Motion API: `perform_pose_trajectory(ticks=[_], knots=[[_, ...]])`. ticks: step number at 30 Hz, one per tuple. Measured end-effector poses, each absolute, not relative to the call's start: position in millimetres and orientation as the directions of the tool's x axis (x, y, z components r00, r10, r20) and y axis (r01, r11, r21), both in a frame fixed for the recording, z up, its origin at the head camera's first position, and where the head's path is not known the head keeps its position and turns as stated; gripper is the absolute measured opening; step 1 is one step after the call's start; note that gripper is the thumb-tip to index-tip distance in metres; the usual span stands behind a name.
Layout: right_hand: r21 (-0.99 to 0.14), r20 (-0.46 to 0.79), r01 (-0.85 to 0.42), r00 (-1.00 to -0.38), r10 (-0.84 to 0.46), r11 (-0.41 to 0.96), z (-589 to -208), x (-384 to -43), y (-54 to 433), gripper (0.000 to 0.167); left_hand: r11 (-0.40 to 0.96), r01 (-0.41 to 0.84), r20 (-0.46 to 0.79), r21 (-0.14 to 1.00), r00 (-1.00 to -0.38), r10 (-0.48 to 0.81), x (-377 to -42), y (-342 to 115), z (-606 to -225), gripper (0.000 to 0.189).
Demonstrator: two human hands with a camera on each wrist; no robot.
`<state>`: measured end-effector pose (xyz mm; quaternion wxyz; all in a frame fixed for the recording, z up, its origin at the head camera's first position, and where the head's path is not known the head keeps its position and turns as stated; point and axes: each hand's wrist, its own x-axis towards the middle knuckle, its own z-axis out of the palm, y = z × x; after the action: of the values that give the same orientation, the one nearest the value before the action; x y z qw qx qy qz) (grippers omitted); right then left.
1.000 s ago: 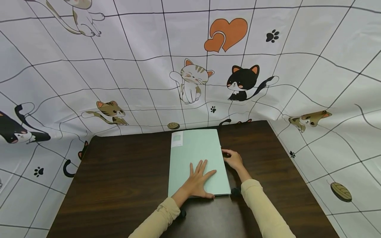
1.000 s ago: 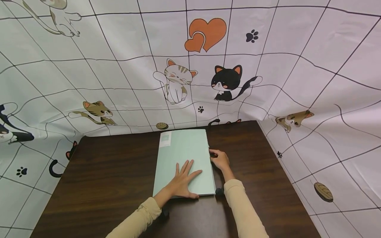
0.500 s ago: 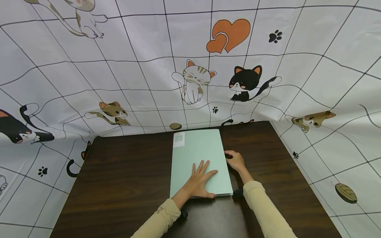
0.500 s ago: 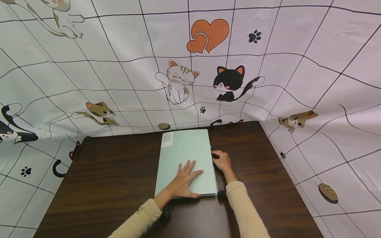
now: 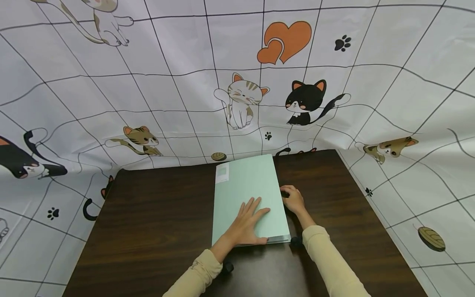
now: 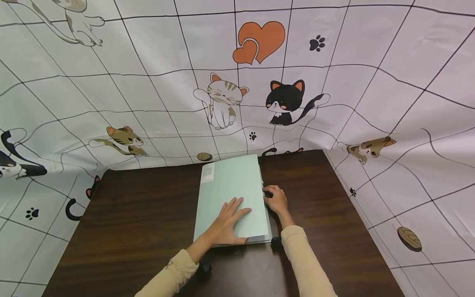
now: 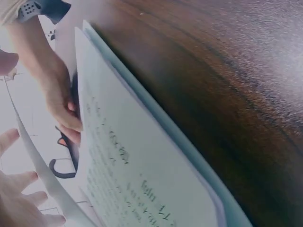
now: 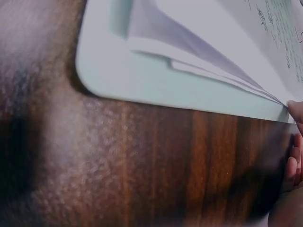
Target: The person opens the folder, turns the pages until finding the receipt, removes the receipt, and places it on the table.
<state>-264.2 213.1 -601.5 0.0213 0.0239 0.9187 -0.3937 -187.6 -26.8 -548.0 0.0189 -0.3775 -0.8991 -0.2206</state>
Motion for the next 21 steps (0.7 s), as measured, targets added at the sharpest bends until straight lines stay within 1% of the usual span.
perform_pose_trajectory(ticks=[5,14,21], knots=[[-0.714,-0.062,0.071,-0.997,0.038,0.697,-601,-265,213,0.043,0.593,0.708,0.250,0.384,-0.698,0.671,-186,-26,-542,0.079],[-0.726,-0.074,0.085,-0.996,0.045,0.683,-601,-264,213,0.039,0.543,0.759,0.402,0.358,-0.651,0.644,-182,-21,-530,0.063],[-0.736,-0.066,0.072,-0.997,0.035,0.674,-600,-264,213,0.038,0.482,0.762,0.456,0.431,-0.646,0.613,-185,-14,-510,0.054]])
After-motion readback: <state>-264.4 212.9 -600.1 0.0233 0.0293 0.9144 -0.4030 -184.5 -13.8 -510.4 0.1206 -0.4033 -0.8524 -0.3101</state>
